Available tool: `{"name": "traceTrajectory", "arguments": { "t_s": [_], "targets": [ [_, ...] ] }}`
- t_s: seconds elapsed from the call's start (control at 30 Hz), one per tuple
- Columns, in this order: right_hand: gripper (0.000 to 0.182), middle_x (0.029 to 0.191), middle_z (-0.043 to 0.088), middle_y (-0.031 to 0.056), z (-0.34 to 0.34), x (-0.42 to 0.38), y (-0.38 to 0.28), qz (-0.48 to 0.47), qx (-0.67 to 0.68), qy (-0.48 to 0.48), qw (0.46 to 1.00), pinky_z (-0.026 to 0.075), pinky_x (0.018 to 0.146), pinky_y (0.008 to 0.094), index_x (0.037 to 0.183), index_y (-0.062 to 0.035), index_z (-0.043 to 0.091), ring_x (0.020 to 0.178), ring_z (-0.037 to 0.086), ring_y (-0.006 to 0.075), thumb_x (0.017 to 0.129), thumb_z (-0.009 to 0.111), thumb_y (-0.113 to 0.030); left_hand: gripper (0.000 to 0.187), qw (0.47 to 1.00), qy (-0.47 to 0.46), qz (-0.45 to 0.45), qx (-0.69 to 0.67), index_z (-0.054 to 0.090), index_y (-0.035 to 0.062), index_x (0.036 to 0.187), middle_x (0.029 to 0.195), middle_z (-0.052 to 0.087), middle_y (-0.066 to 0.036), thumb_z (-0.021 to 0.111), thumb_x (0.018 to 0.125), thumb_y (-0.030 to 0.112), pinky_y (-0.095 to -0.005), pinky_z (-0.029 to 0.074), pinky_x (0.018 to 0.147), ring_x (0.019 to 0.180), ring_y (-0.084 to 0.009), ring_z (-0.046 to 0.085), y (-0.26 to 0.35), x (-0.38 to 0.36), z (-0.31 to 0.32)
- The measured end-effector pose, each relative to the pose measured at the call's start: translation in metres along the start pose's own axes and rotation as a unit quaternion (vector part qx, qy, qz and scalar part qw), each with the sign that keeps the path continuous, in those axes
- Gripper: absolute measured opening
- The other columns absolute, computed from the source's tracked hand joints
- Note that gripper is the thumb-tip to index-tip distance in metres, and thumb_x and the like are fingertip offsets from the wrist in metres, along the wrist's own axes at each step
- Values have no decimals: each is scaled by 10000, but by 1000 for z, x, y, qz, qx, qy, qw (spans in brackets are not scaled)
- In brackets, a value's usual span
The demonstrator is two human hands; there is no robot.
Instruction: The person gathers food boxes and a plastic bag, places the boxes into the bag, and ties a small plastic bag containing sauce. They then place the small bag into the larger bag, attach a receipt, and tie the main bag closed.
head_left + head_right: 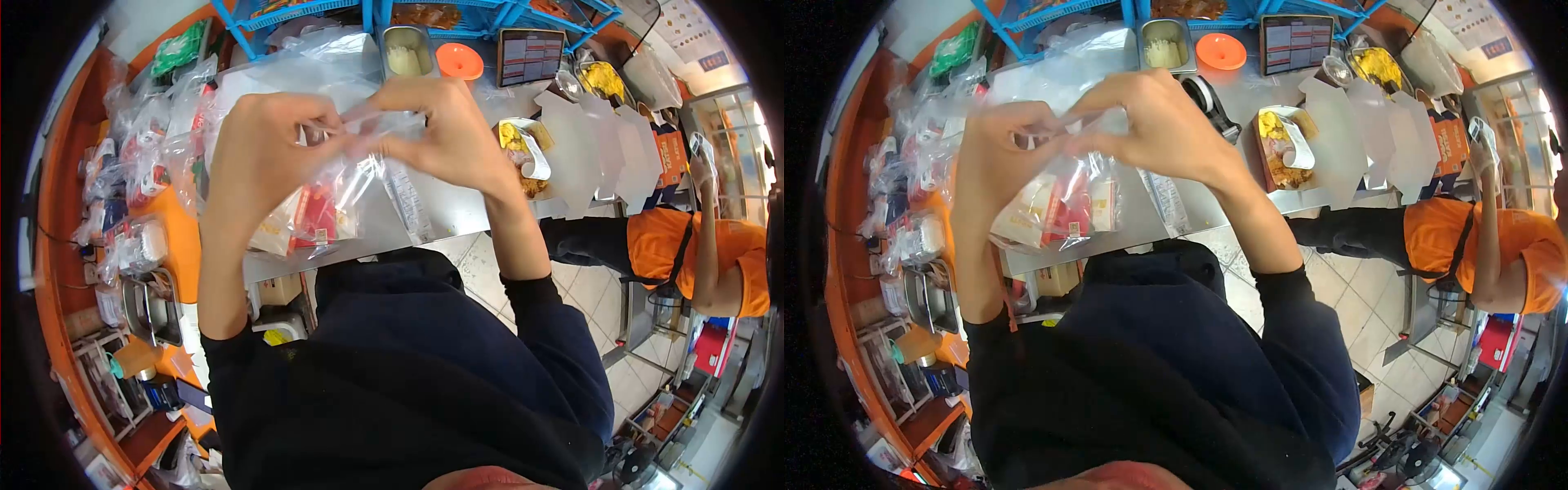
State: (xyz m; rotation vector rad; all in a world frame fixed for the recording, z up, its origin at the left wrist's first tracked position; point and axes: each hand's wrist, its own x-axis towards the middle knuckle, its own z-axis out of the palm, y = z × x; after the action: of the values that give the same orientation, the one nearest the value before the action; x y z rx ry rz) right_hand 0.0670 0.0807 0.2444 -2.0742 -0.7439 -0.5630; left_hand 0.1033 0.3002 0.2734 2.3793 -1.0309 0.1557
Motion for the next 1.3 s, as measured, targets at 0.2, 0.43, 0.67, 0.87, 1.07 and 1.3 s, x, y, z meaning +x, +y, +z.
{"name": "traceTrajectory", "arguments": {
  "t_s": [0.2, 0.43, 0.67, 0.87, 1.07, 1.3],
  "targets": [
    [320, 997, 714, 131, -27, -1, 17, -34, 307, -41, 950, 546, 776, 335, 1066, -20, 707, 899, 695, 193, 814, 722, -217, 113, 957, 100, -13, -273, 625, 58, 948, 764, 519, 11, 666, 895, 149, -223, 307, 573, 646, -65, 396, -7, 10, 0],
    [141, 601, 582, 87, -37, 54, -3, -18, 16, -9, 1000, 413, 517, 300, 848, 14, 638, 532, 539, 150, 876, 677, -118, 233, 964, 125, 62, -225, 599, 19, 986, 958, 573, 0, 587, 960, 250, -201, 385, 746, 821, -54, 499, -6, 45, -1],
    [194, 593, 583, 100, -24, 54, -9, -204, -203, 148, 946, 482, 508, 358, 899, -11, 636, 458, 534, 199, 911, 607, -203, 388, 910, 231, 79, -334, 609, 13, 873, 754, 541, -2, 534, 994, 375, -210, 355, 627, 698, -71, 461, 12, 62, 10],
    [101, 652, 623, 49, -2, 38, 33, -79, -374, 196, 903, 431, 477, 281, 729, -93, 667, 504, 565, 206, 785, 651, -176, 274, 796, 99, -103, -588, 593, 75, 859, 665, 401, 70, 547, 979, 317, -238, 261, 545, 609, -31, 340, 29, 59, 39],
    [237, 549, 544, 114, -14, 45, 39, 24, -264, 129, 956, 403, 448, 367, 733, -83, 682, 463, 531, 313, 886, 605, -248, 326, 574, -109, -38, -811, 604, 34, 1114, 934, 614, -22, 459, 1020, 310, -220, 384, 568, 668, -58, 494, -46, 54, 79],
    [340, 559, 565, 111, -26, 34, 33, -104, -373, -106, 916, 413, 463, 423, 680, -75, 619, 484, 551, 328, 902, 537, -319, 359, 910, -11, -43, -413, 662, -58, 1131, 1053, 706, -130, 651, 905, 221, -268, 512, 844, 963, -158, 669, -27, 35, 57]
  ]
}}
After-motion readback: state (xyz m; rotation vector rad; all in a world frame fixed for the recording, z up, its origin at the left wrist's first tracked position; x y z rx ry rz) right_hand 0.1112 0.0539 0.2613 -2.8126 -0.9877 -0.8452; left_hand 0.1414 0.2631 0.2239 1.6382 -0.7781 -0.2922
